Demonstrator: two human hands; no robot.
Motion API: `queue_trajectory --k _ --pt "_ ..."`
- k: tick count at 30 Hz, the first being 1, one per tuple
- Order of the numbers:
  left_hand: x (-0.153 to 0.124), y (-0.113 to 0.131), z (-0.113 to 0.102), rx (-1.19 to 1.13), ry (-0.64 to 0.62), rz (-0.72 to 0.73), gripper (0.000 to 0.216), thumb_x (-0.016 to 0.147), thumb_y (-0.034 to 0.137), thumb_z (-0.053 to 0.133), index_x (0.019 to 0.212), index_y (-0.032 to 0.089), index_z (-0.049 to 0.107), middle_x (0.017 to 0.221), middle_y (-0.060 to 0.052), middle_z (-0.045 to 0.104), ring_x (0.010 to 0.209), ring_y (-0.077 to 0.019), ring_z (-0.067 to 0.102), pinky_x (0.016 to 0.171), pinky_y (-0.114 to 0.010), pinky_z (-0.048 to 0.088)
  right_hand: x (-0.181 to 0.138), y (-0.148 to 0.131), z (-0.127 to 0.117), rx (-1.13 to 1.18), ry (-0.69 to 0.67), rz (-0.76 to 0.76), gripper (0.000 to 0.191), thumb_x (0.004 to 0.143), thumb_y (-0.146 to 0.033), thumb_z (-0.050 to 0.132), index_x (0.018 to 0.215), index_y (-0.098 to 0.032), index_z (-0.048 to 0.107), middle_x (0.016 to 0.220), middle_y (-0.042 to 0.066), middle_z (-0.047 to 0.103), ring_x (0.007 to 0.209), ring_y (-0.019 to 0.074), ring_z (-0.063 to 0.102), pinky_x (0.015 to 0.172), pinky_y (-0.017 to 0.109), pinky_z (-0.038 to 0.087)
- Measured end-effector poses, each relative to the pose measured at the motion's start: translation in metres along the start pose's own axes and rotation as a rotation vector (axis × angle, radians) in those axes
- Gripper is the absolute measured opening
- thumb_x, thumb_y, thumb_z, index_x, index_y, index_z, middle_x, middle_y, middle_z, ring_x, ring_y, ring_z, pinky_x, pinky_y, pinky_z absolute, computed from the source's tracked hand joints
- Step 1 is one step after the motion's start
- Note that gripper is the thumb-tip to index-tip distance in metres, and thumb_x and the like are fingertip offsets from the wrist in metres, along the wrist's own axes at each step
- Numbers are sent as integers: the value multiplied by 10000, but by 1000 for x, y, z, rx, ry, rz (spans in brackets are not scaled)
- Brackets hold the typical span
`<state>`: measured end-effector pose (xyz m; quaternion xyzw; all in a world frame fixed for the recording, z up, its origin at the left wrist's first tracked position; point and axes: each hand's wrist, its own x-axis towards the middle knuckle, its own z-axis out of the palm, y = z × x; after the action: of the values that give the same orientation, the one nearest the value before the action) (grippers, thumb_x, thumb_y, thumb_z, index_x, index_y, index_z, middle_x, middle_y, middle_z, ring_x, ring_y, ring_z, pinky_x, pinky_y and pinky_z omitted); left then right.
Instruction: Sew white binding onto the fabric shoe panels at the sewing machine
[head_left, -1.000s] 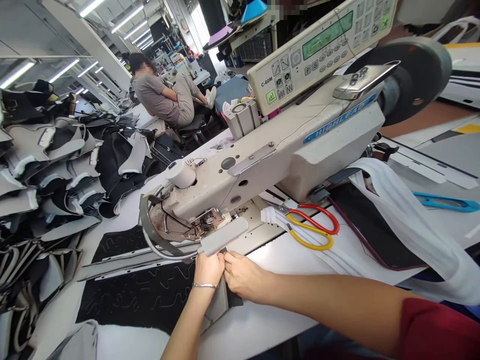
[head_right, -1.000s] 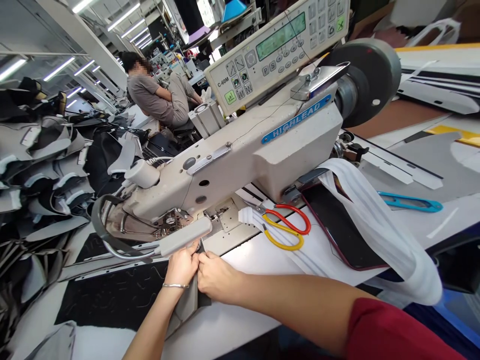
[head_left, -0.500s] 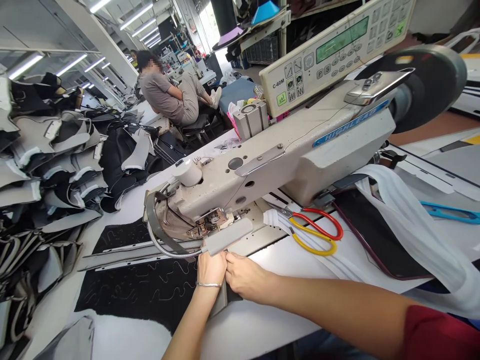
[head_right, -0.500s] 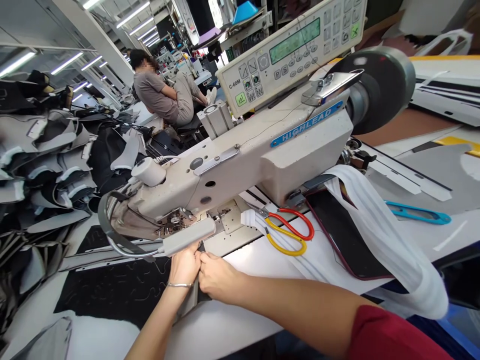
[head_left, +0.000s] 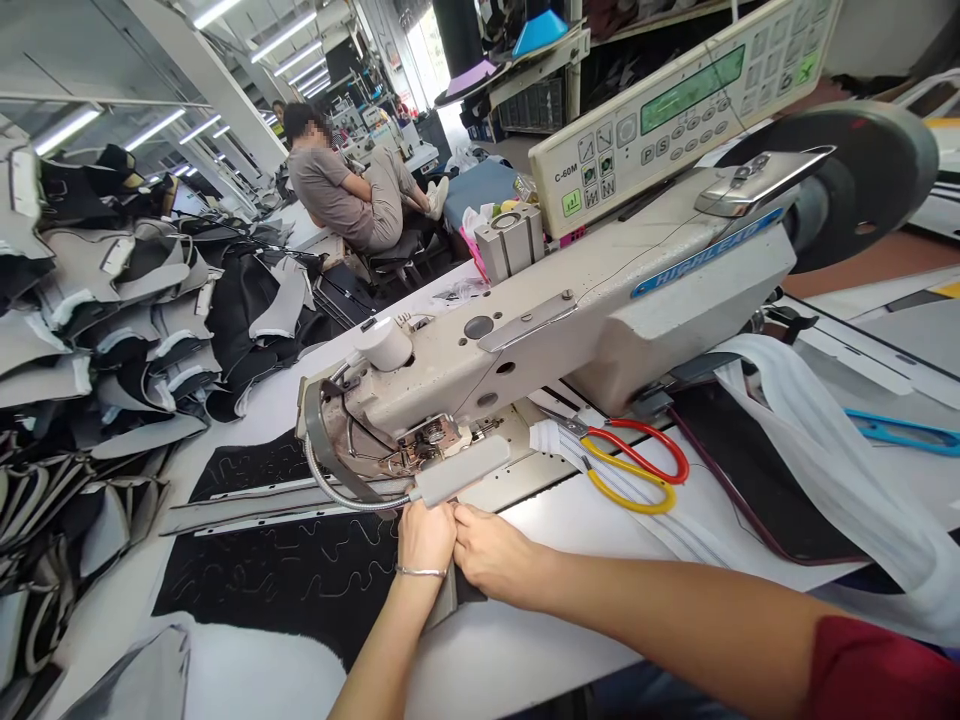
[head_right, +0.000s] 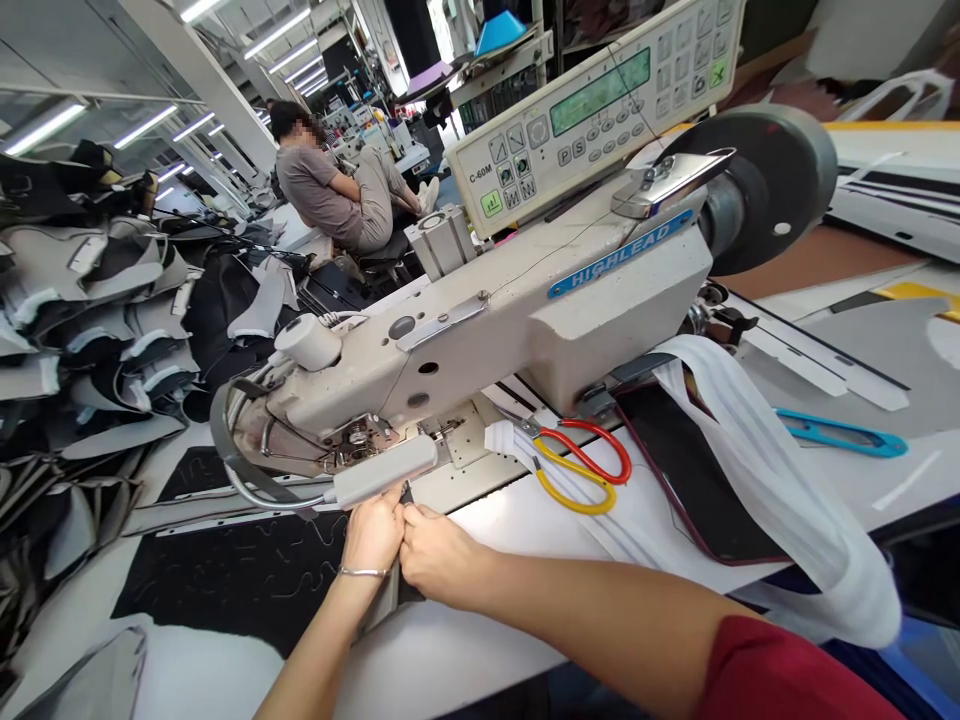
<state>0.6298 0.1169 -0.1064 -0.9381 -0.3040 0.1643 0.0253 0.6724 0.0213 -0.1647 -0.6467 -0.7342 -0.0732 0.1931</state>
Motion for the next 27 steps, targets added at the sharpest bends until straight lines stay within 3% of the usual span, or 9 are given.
queue_trajectory --k 4,10,17,23,27 --pt "-3 3 3 -13 60 -5 315 814 162 354 980 201 620 999 -106 583 916 -202 546 763 -278 422 -1 0 0 38 -5 -13 135 765 -81 474 752 -95 607 714 76 565 736 186 439 685 322 365" --pt "1 4 0 -15 -3 -68 343 816 185 339 1054 167 586 999 -134 577 838 -198 571 731 -287 416 0 1 -2 40 -24 0 117 747 -93 499 769 -87 613 746 87 578 736 180 447 697 315 372" --pt "9 1 -4 -17 16 -34 325 804 200 363 1009 158 611 988 -110 616 1020 -219 516 836 -283 386 0 1 -2 -22 25 10 163 746 -97 486 842 -47 608 811 120 587 759 192 459 723 323 380" --pt "4 6 -10 -33 -17 -75 365 791 162 357 1078 181 583 1001 -122 614 925 -223 576 780 -302 432 1 -2 0 6 25 12 142 742 -110 512 825 -69 621 760 89 596 765 188 473 713 320 395" --pt "-3 2 -10 -51 18 25 419 777 110 365 1155 188 527 1041 -118 593 1032 -220 528 866 -297 412 -1 -7 0 -69 58 37 190 708 -158 567 853 -49 625 791 129 602 809 225 488 715 350 411"
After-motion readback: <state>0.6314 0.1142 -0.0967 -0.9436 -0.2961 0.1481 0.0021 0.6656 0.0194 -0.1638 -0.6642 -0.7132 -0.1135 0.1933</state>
